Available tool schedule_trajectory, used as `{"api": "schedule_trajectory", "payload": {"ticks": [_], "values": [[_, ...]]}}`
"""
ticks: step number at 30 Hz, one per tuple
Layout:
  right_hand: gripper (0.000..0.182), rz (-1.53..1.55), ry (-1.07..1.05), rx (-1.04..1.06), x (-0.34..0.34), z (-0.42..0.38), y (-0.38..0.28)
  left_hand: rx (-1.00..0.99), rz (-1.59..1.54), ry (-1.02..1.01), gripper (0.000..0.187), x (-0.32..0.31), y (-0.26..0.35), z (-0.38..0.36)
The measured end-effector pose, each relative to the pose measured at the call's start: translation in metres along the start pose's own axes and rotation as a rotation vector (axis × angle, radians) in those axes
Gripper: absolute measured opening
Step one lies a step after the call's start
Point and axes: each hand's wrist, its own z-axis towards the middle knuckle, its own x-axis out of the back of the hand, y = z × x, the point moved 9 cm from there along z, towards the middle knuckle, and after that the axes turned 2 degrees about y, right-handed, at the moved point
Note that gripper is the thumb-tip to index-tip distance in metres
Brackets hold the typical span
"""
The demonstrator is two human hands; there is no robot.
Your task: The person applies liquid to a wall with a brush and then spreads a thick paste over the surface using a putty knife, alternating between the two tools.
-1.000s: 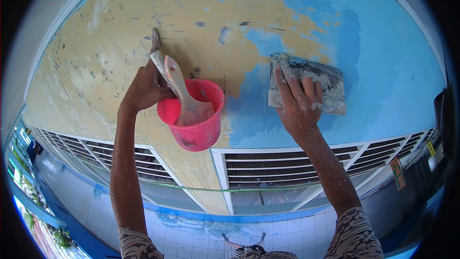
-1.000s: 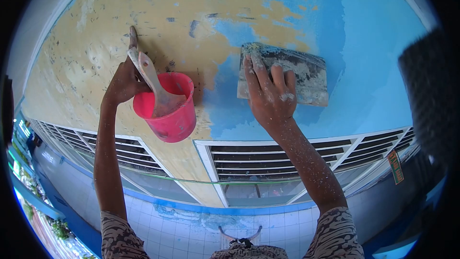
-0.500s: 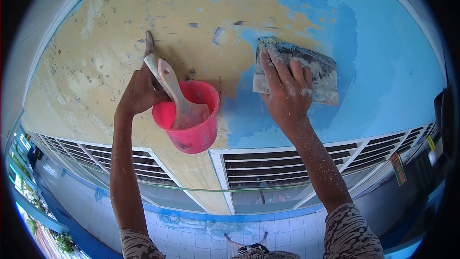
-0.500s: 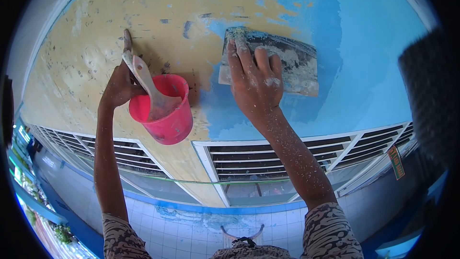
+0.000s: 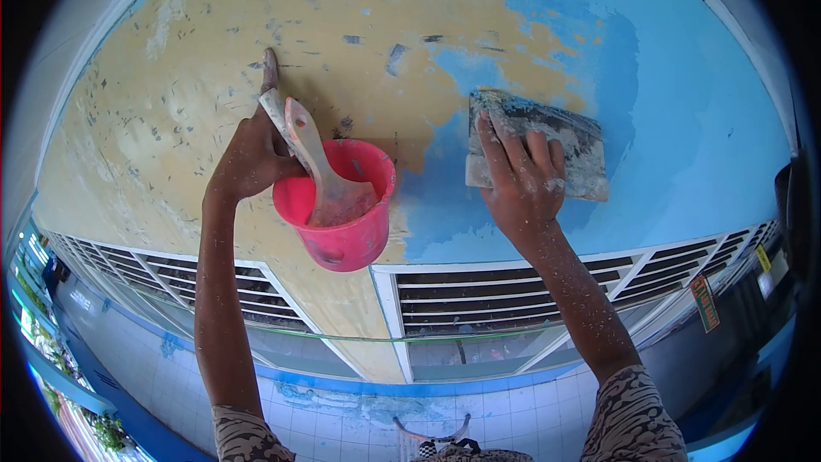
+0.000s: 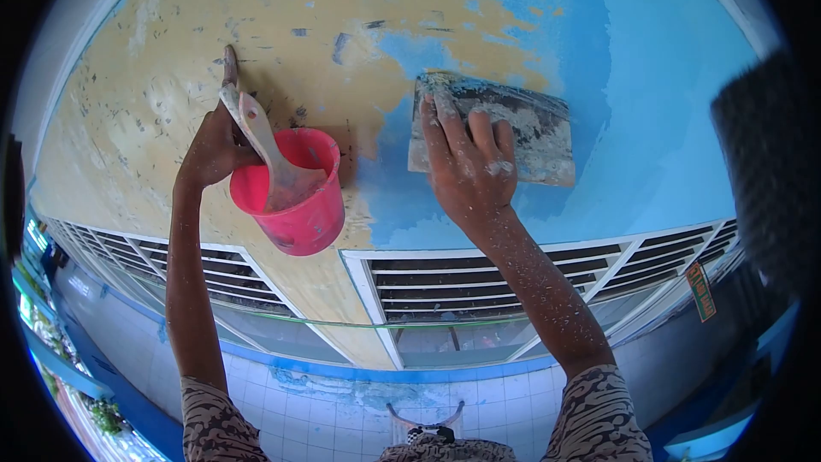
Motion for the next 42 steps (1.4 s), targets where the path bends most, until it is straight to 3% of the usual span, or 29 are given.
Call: {"api": "schedule_trajectory", "payload": {"ticks": [4,7,14,25,27,42], "values": [[0.04,0.022,0.066,-0.04,0.002,0.048,-0.007,-0.041,-0.022,0.049,0.083,0.002,0.004,0.0],[0.042,0.011,-0.008,-0.014,0.0,0.023,-0.005,0.024,0.03,-0.036,0.083,0.002,-0.007,0.002],[0.039,0.041,0.059,-0.029,-0.001,0.048,-0.013,-0.013,-0.017,0.014,0.081,0.005,-0.006,0.0],[0.039,0.03,0.048,-0.044,-0.005,0.021,-0.015,-0.045,-0.011,0.032,0.071,0.007,-0.009,-0.001],[0.074,0.061,-0.005,-0.057,-0.006,0.009,-0.012,-0.057,-0.012,0.017,0.071,0.008,-0.009,0.002],[0.071,0.04,0.038,-0.067,-0.012,0.057,-0.016,-0.048,-0.006,0.018,0.079,0.007,-0.012,0.001]]}}
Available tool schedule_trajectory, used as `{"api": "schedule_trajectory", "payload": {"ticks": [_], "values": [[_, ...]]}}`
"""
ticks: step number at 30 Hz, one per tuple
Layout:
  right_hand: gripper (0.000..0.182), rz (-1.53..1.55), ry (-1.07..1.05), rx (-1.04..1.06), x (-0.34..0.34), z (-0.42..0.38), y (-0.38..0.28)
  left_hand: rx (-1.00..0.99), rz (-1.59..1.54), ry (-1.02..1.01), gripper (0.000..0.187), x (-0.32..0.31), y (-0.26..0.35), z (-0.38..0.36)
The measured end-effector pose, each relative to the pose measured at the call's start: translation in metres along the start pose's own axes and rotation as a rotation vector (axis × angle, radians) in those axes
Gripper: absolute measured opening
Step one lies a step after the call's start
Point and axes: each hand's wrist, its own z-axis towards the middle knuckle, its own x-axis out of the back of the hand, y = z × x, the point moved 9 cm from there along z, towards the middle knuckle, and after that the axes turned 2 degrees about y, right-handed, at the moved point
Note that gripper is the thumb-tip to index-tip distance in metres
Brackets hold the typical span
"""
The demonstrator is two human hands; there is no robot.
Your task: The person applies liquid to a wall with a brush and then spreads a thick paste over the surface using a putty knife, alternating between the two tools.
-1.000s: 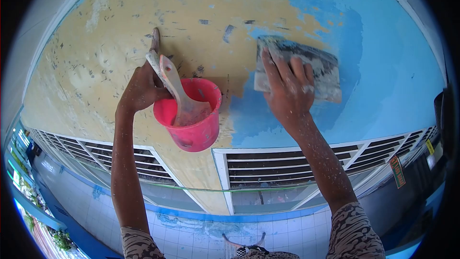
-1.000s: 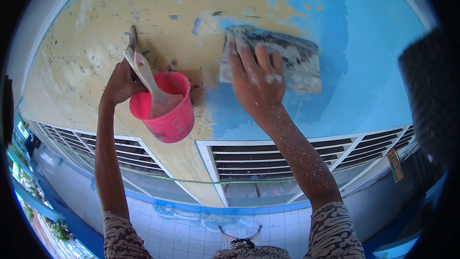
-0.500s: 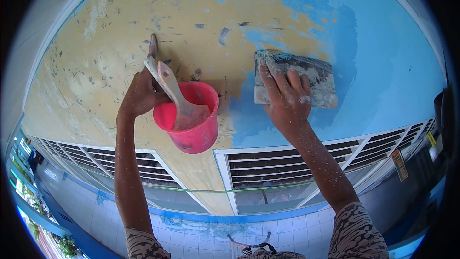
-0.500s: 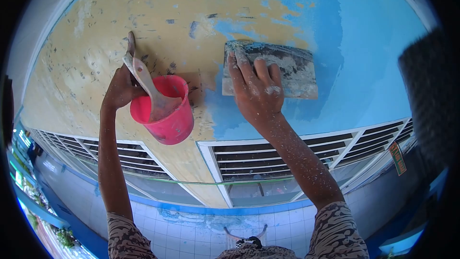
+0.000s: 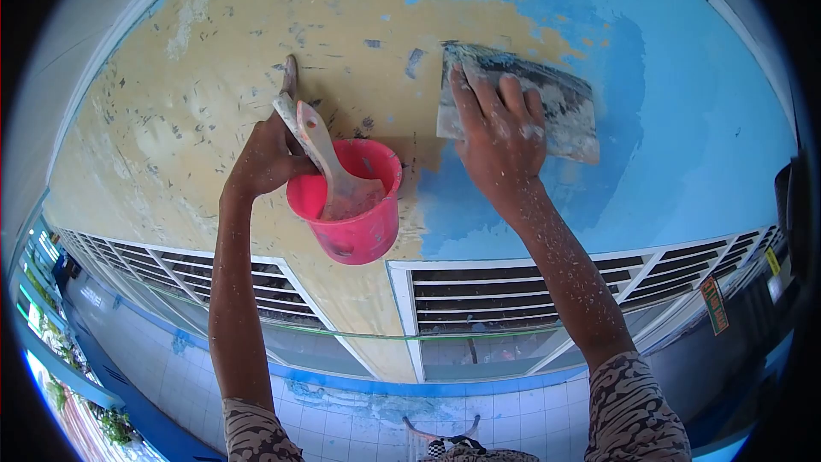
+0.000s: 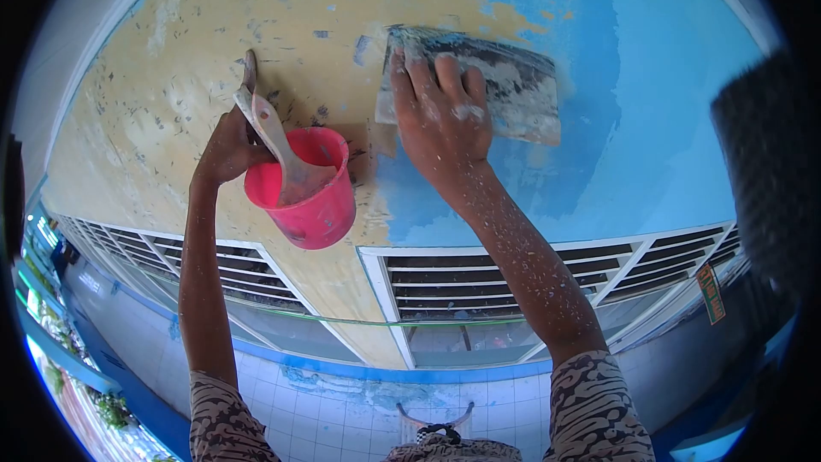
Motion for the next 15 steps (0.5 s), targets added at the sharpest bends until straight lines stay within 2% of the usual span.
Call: {"api": "schedule_trajectory", "payload": {"ticks": [6,9,11,13,15], "values": [[0.071,-0.017,-0.068,0.05,-0.001,-0.025,-0.003,0.025,-0.017,-0.027,0.083,-0.001,0.001,-0.004],[0.068,0.014,-0.012,0.025,-0.002,-0.003,-0.005,-0.021,-0.077,-0.006,0.082,0.0,0.005,-0.002],[0.065,-0.005,0.005,0.052,-0.003,0.013,-0.011,0.026,-0.006,-0.013,0.08,0.0,0.002,-0.002],[0.063,-0.02,0.038,0.091,0.0,-0.001,-0.007,0.026,-0.011,-0.025,0.079,-0.001,0.003,-0.002],[0.061,-0.027,-0.032,0.093,0.001,-0.016,-0.008,0.025,-0.005,-0.033,0.078,0.001,0.001,-0.003]]}}
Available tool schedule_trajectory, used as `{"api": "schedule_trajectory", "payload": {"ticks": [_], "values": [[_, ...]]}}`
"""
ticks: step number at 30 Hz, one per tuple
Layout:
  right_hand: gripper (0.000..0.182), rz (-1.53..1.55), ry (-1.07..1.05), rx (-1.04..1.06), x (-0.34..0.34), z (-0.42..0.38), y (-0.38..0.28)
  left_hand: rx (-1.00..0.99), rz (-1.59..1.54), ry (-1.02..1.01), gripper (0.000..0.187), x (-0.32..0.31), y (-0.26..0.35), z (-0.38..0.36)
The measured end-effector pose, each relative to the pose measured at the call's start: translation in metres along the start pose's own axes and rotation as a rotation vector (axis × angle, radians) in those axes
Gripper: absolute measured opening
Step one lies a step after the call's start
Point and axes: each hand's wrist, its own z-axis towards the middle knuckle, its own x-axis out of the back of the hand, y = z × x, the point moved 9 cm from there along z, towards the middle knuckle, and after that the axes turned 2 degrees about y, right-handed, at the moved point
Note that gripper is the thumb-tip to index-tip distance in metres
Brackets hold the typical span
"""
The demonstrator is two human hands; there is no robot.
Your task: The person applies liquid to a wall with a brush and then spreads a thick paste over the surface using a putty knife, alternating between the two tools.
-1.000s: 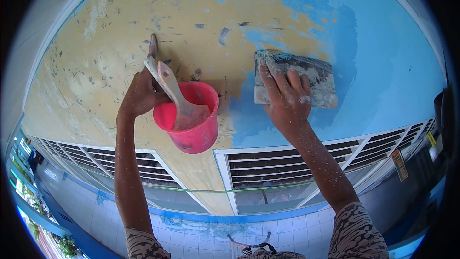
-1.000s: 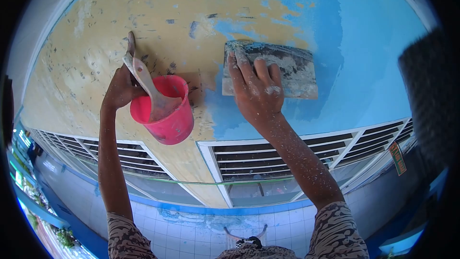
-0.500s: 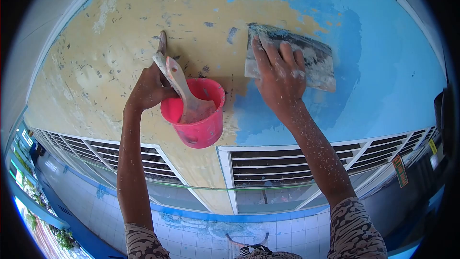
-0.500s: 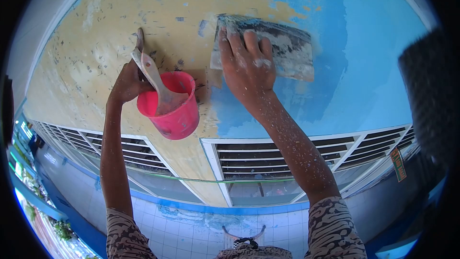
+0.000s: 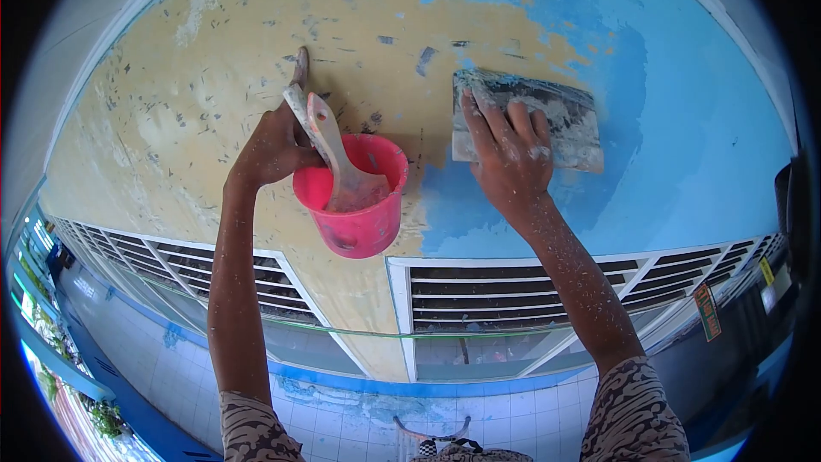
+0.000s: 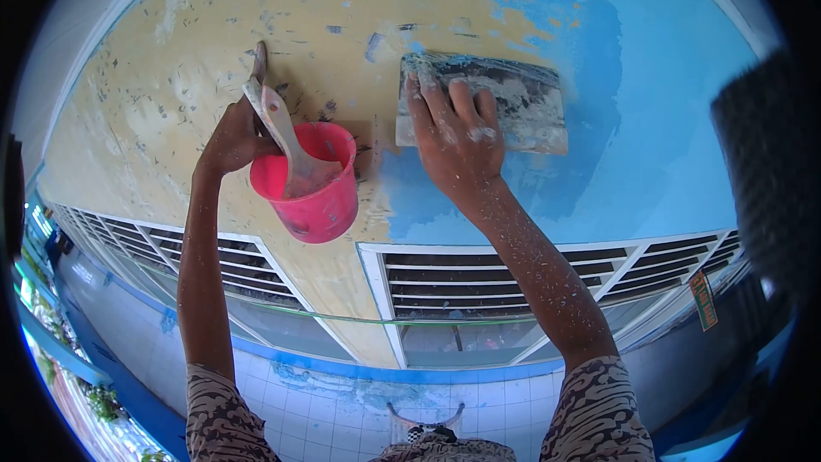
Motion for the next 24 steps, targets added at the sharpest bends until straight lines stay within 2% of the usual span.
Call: {"api": "schedule_trajectory", "payload": {"ticks": [1,3,5,8,10,14,17,21,23,24], "values": [[0.061,0.002,0.008,0.008,-0.001,0.005,-0.001,-0.001,0.002,-0.014,0.077,-0.002,-0.002,0.001],[0.038,-0.006,0.072,0.019,0.003,0.018,-0.003,-0.009,0.01,-0.034,0.076,-0.003,0.001,0.001],[0.037,0.004,0.089,0.002,0.003,0.036,-0.003,-0.034,-0.023,0.05,0.072,0.002,0.006,-0.002],[0.036,0.012,0.14,0.023,0.006,0.016,-0.003,0.008,-0.04,0.016,0.07,0.001,0.0,0.001],[0.037,-0.019,0.008,0.062,0.004,-0.018,-0.009,-0.003,-0.03,0.009,0.071,0.002,0.001,0.002],[0.037,-0.02,0.006,0.057,0.002,-0.013,-0.009,0.013,-0.008,-0.021,0.075,-0.002,-0.006,0.002],[0.049,0.072,0.119,0.015,0.003,0.021,-0.01,0.004,-0.007,0.022,0.079,0.003,0.004,-0.001],[0.051,0.039,0.067,0.067,0.007,-0.004,-0.01,-0.021,-0.052,0.019,0.084,0.003,0.001,-0.001],[0.036,-0.027,0.04,0.052,0.003,0.0,-0.009,-0.009,-0.041,-0.009,0.073,-0.002,-0.006,0.002],[0.036,-0.025,0.034,0.045,0.0,0.009,-0.01,-0.007,-0.038,-0.019,0.073,-0.003,-0.002,0.0]]}}
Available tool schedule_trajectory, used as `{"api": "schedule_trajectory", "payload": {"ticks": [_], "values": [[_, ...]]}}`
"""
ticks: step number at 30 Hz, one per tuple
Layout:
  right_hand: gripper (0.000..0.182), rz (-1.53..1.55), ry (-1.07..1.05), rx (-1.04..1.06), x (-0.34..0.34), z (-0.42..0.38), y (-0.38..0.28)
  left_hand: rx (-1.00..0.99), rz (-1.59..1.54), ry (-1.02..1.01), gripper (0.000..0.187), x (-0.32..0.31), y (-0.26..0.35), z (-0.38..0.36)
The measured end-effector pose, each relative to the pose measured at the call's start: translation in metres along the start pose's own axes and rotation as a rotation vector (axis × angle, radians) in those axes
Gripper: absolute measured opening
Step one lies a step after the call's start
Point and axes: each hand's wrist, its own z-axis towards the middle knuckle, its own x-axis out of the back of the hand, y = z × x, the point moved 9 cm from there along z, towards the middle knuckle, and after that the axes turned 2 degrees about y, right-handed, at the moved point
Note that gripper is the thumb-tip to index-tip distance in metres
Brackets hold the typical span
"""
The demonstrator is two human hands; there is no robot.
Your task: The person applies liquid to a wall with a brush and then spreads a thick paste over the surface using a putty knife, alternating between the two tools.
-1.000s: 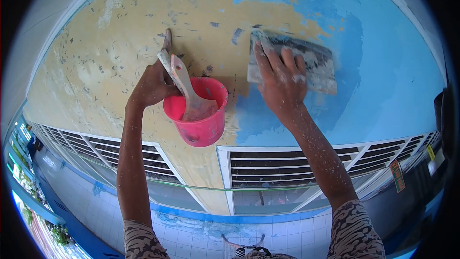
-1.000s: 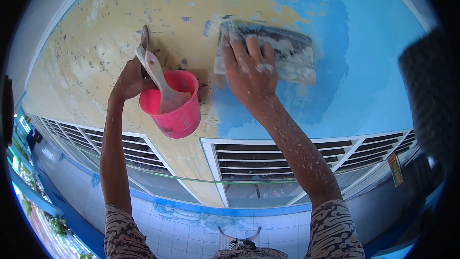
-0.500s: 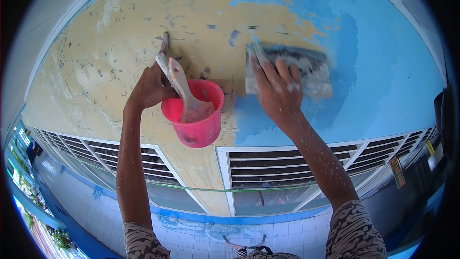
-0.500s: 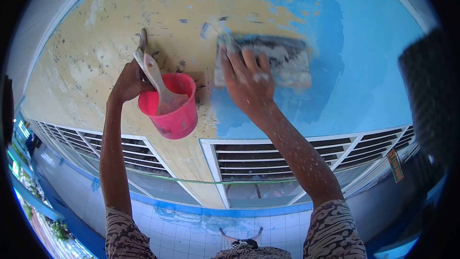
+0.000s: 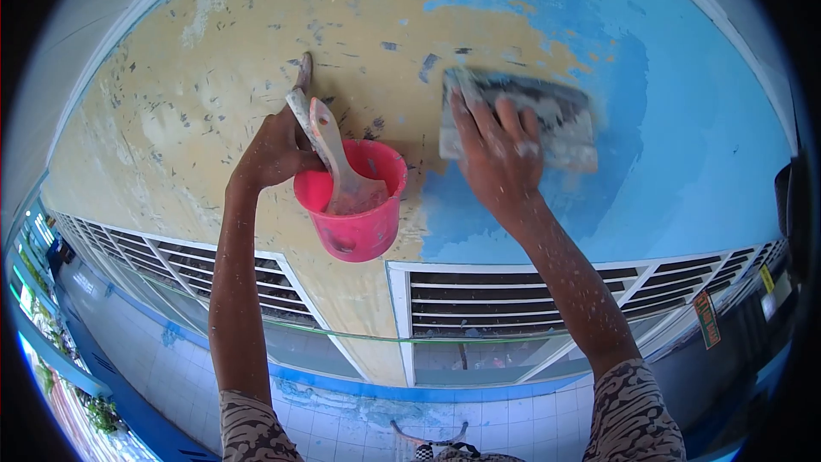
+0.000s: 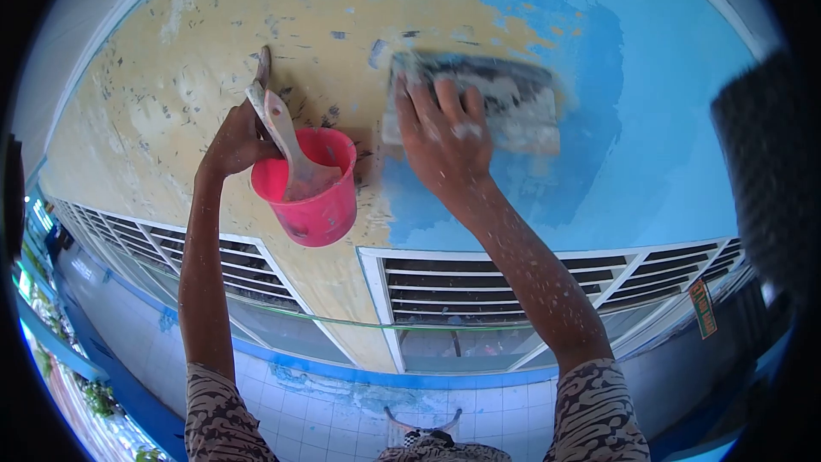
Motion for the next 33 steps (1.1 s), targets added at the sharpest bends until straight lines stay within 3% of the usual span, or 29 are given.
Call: {"api": "schedule_trajectory", "payload": {"ticks": [2,4,6,7,10,13,19,24,29,32,33], "values": [[0.034,0.022,0.097,0.019,0.0,0.031,-0.003,0.015,0.004,0.046,0.071,0.006,0.01,-0.004],[0.032,0.051,0.066,0.027,0.003,0.025,-0.002,0.025,0.019,0.034,0.07,0.004,0.008,-0.003],[0.048,0.067,-0.04,0.037,0.0,-0.002,0.0,0.03,0.042,0.035,0.07,0.008,0.003,0.001],[0.048,0.071,-0.034,0.041,0.002,-0.011,-0.002,0.026,0.045,0.02,0.072,0.005,-0.002,0.003],[0.047,-0.001,-0.034,0.052,0.001,-0.009,0.0,0.017,0.063,0.006,0.074,0.002,-0.005,0.002],[0.034,0.062,0.071,0.001,0.007,0.03,0.0,-0.013,-0.004,0.081,0.074,0.008,0.012,-0.005],[0.039,0.054,-0.01,-0.042,0.013,-0.063,0.01,0.021,0.036,0.007,0.076,0.003,-0.002,0.0],[0.038,0.065,-0.011,-0.122,0.009,-0.029,0.014,0.004,0.075,0.009,0.075,0.006,0.006,0.0],[0.041,0.039,-0.01,-0.047,0.01,-0.048,0.019,-0.014,0.019,0.052,0.074,0.007,-0.004,-0.004],[0.042,0.029,0.0,-0.075,0.007,-0.02,0.019,0.004,-0.023,-0.003,0.07,0.0,-0.008,0.001],[0.072,0.066,0.002,-0.11,0.0,-0.01,0.022,0.017,0.01,0.012,0.069,0.001,-0.009,0.0]]}}
